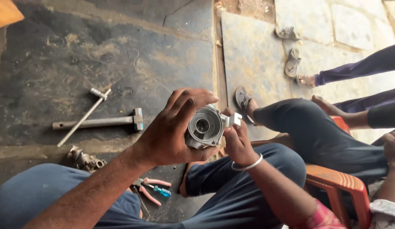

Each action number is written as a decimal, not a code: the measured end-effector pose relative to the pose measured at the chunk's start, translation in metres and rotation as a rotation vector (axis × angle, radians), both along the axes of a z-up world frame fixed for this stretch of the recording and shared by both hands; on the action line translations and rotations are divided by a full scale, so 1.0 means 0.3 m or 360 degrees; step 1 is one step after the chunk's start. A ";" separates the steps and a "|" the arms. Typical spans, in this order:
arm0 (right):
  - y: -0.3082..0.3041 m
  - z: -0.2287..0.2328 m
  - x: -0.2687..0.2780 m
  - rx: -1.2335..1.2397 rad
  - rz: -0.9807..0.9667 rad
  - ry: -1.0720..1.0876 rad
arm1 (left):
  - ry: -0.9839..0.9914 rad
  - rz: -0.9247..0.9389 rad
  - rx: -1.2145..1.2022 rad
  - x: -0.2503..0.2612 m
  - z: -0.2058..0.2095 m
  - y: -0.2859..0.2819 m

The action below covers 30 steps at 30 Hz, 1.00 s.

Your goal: The recorder is disassembling and cleaning a motorcycle carburetor using pliers and a screwdriver while sitting on the floor.

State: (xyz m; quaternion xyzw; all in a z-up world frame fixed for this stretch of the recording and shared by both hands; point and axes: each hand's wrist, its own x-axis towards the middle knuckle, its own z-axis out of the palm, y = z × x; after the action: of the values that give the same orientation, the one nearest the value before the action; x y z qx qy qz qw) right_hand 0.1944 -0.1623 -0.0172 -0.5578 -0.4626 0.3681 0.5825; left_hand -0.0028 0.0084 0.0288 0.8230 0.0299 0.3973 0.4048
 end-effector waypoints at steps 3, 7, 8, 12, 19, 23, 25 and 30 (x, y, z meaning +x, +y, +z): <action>0.006 0.002 0.008 -0.0079 0.0040 -0.0030 | 0.0068 -0.0048 -0.0083 0.012 -0.020 0.002; 0.011 -0.127 0.024 -0.0306 0.0004 0.0268 | 0.0179 0.0009 -0.0365 0.019 -0.093 -0.016; 0.033 -0.084 0.003 -0.0307 0.0021 0.0271 | 0.0182 0.0026 -0.0365 0.018 -0.088 -0.010; 0.055 0.038 -0.004 -0.0602 0.0090 0.0109 | 0.0251 0.0090 -0.0614 0.017 -0.088 -0.009; 0.030 0.155 0.018 -0.0755 0.0204 -0.0503 | 0.0216 0.0019 -0.0868 -0.014 -0.088 -0.033; 0.036 0.168 0.004 -0.0620 0.0162 -0.0784 | 0.0206 0.0004 -0.0799 -0.030 -0.100 -0.032; 0.038 0.168 -0.001 -0.0551 0.0206 -0.0785 | 0.0184 -0.0036 -0.0790 -0.038 -0.099 -0.029; 0.016 0.132 -0.035 -0.0562 0.0183 -0.0766 | 0.0102 -0.0046 -0.0956 -0.078 -0.099 -0.081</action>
State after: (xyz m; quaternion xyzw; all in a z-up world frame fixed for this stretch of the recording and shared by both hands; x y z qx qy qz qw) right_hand 0.1838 -0.1576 0.0224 -0.6946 -0.5471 0.3324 0.3283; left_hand -0.0263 -0.0158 -0.0009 0.6789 0.1472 0.3388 0.6345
